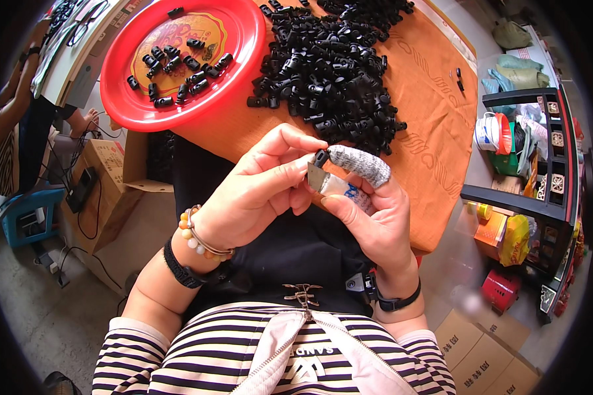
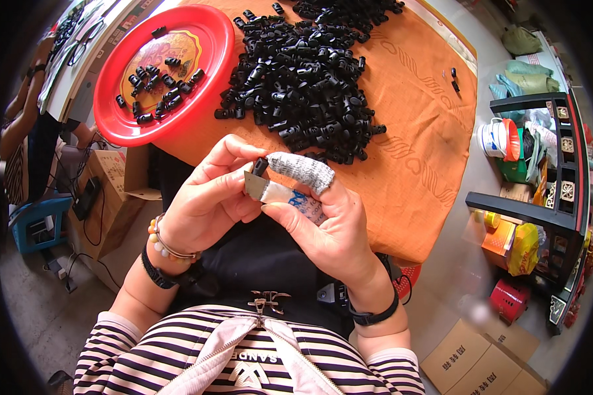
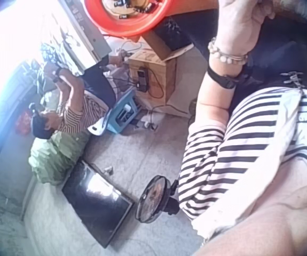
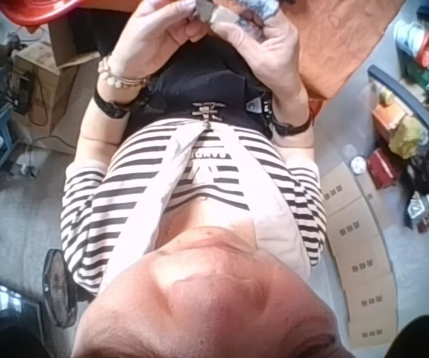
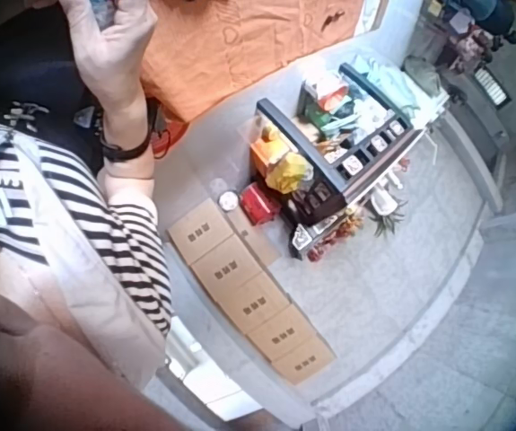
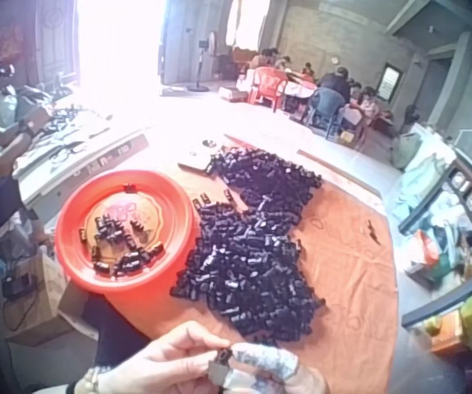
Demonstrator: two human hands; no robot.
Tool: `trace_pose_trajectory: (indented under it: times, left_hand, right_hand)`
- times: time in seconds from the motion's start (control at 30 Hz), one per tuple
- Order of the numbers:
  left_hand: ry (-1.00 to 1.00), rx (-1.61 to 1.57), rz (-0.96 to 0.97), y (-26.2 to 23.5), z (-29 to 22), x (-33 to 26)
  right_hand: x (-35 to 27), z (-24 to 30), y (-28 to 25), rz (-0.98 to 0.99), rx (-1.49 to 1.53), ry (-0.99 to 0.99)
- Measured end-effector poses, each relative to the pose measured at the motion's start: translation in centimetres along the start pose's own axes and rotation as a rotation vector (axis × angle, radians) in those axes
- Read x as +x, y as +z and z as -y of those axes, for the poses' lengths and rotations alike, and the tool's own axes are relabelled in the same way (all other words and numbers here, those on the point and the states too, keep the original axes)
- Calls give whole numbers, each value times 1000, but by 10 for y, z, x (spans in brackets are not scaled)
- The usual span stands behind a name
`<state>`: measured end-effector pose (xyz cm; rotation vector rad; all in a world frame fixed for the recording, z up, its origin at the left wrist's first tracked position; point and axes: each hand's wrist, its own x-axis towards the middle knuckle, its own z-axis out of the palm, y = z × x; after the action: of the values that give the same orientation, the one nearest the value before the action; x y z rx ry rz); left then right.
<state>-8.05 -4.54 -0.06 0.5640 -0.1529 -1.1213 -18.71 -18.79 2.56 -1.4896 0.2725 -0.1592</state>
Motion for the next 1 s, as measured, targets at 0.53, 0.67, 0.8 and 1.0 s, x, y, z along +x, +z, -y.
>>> trace_pose_trajectory:
  times: [0.53, 0.67, 0.8, 1.0]
  left_hand:
    - [-87, -204, 60, -6, 3, 2]
    - [-123, -194, 3, -3, 5, 3]
    - [-130, -117, -56, 3, 5, 1]
    - [-76, -90, -62, -1, 1, 2]
  right_hand:
    - [7, -1, -3, -105, 113, -44]
    - [17, 1, 4, -181, 170, -18]
    - [24, 4, 15, -148, 202, 8]
    - [24, -6, 0, -194, 39, -45]
